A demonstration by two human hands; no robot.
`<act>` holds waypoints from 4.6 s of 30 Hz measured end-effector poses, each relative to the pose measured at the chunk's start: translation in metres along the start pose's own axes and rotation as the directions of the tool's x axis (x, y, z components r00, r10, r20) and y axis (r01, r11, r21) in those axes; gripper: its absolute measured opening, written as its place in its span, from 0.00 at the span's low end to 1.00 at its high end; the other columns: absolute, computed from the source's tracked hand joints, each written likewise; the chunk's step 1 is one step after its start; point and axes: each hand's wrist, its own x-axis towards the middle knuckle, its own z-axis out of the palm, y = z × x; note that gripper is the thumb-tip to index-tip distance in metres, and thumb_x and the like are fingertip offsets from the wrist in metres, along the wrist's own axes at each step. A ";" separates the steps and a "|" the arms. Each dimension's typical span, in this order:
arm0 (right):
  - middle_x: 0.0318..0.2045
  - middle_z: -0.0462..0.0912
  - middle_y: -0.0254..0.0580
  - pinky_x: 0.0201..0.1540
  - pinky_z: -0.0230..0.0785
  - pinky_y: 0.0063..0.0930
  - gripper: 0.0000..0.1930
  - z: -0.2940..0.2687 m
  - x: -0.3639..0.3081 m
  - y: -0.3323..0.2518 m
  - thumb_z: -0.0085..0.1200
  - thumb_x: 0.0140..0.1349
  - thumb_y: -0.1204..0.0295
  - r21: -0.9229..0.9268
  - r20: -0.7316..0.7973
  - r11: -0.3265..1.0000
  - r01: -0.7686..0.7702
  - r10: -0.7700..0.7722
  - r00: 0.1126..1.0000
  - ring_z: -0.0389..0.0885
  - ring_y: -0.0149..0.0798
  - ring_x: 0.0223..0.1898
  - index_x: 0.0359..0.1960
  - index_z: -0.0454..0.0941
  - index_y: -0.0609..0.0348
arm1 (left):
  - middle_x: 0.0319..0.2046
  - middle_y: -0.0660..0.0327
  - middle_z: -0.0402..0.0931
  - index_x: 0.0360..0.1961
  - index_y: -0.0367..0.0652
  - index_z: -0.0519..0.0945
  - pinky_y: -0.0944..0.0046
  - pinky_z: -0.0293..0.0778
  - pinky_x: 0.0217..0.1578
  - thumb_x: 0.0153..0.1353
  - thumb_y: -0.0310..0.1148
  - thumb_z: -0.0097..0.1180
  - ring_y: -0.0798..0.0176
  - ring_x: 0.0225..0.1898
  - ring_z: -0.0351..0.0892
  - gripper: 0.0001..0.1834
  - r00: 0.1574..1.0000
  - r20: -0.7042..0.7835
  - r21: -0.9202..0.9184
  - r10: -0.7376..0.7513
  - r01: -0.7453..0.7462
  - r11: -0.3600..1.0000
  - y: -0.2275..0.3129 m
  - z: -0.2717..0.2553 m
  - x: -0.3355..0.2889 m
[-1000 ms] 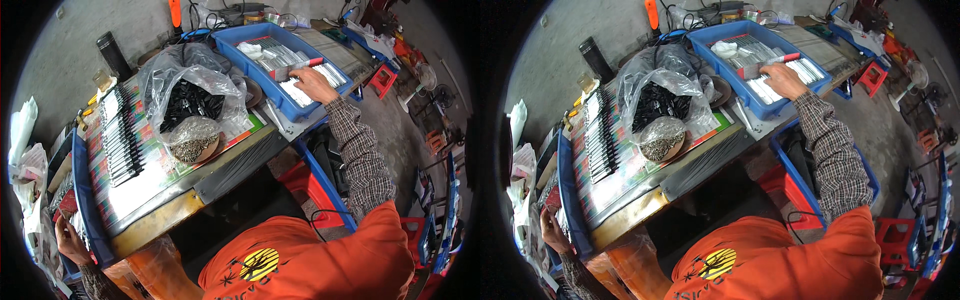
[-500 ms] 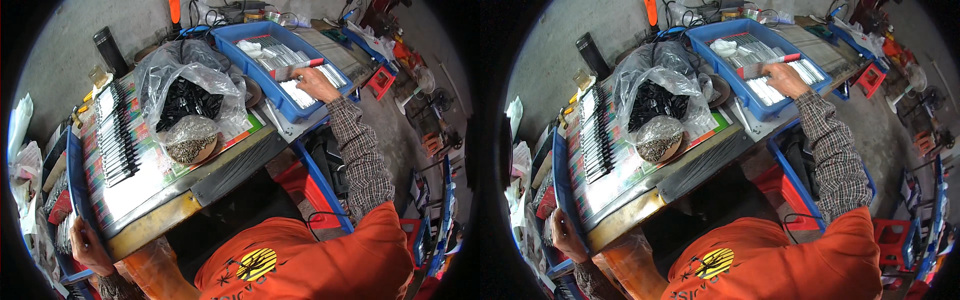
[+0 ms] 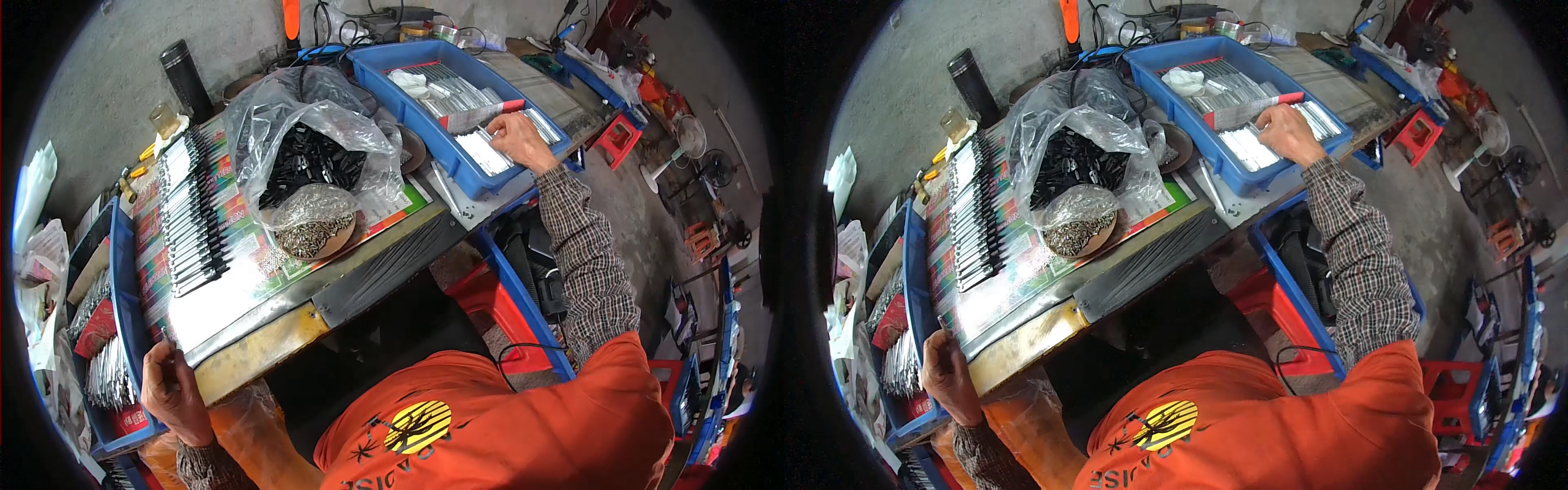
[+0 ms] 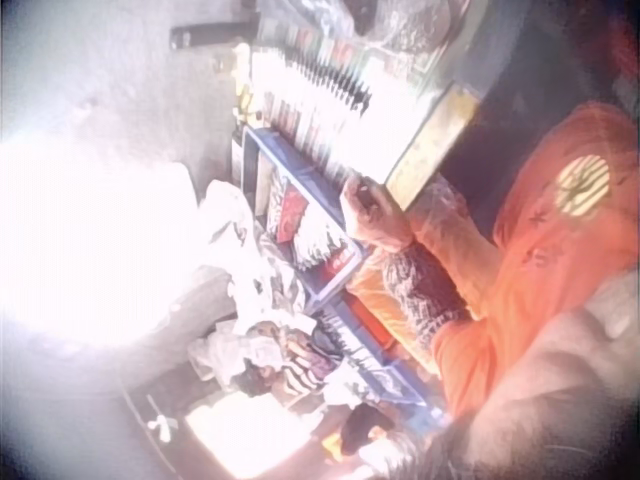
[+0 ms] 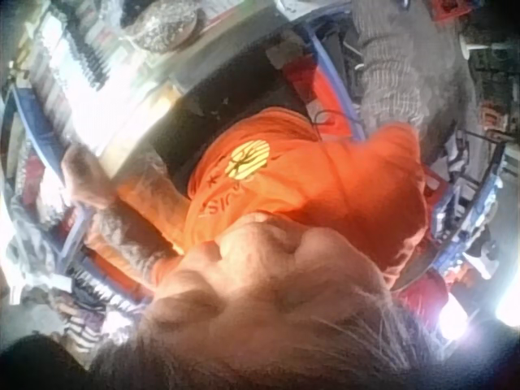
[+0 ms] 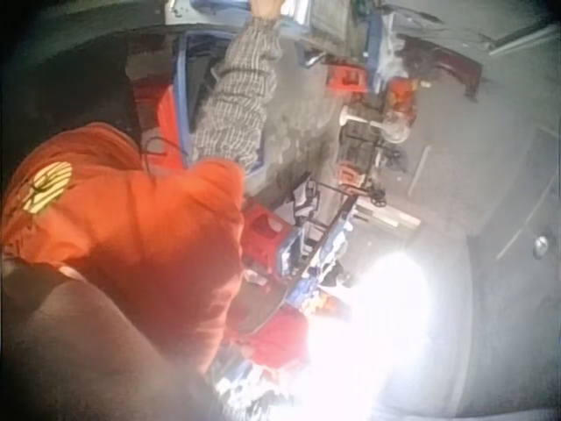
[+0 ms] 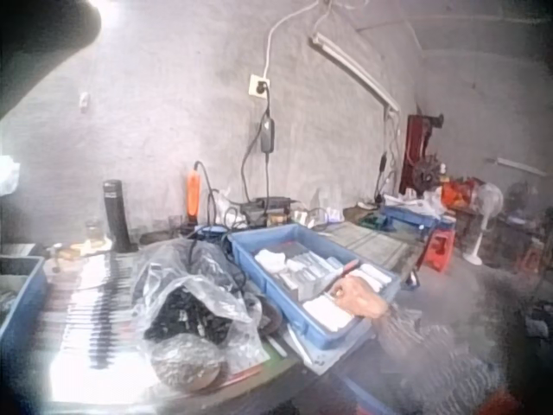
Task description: The person assembles small plastic and metal components by hand, combining plastic caps, metal springs, small rods, and plastic housings from bins at an industrial workstation.
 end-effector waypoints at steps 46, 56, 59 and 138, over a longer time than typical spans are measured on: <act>0.29 0.81 0.37 0.27 0.73 0.19 0.21 0.055 -0.169 -0.248 0.56 0.62 0.81 0.924 0.235 0.379 -0.041 -0.482 0.844 0.78 0.24 0.25 0.57 0.71 0.67 | 0.31 0.58 0.81 0.39 0.31 0.80 0.71 0.77 0.28 0.61 0.21 0.58 0.70 0.27 0.79 0.06 0.753 0.625 -0.753 -0.206 0.651 0.094 0.102 0.068 -0.046; 0.31 0.81 0.38 0.26 0.72 0.19 0.22 0.055 -0.173 -0.250 0.55 0.62 0.81 0.920 0.245 0.389 -0.048 -0.477 0.844 0.77 0.24 0.25 0.59 0.70 0.65 | 0.30 0.58 0.81 0.40 0.30 0.81 0.72 0.76 0.29 0.62 0.24 0.58 0.70 0.27 0.78 0.08 0.723 0.670 -0.738 -0.166 0.673 -0.050 0.099 0.071 -0.051; 0.31 0.81 0.39 0.26 0.72 0.18 0.22 0.056 -0.173 -0.250 0.55 0.62 0.81 0.918 0.272 0.387 -0.083 -0.465 0.843 0.77 0.24 0.25 0.60 0.70 0.64 | 0.29 0.58 0.81 0.40 0.30 0.81 0.72 0.76 0.29 0.62 0.24 0.58 0.71 0.27 0.78 0.08 0.719 0.673 -0.735 -0.174 0.677 -0.046 0.099 0.072 -0.051; 0.28 0.78 0.56 0.38 0.68 0.44 0.09 0.082 -0.008 -0.203 0.54 0.47 0.74 0.335 0.044 0.893 0.301 -0.334 0.942 0.78 0.56 0.33 0.29 0.76 0.68 | 0.23 0.55 0.75 0.34 0.37 0.80 0.65 0.69 0.25 0.49 0.17 0.61 0.58 0.22 0.74 0.09 0.968 0.251 -0.476 0.007 0.117 0.872 0.085 0.076 -0.036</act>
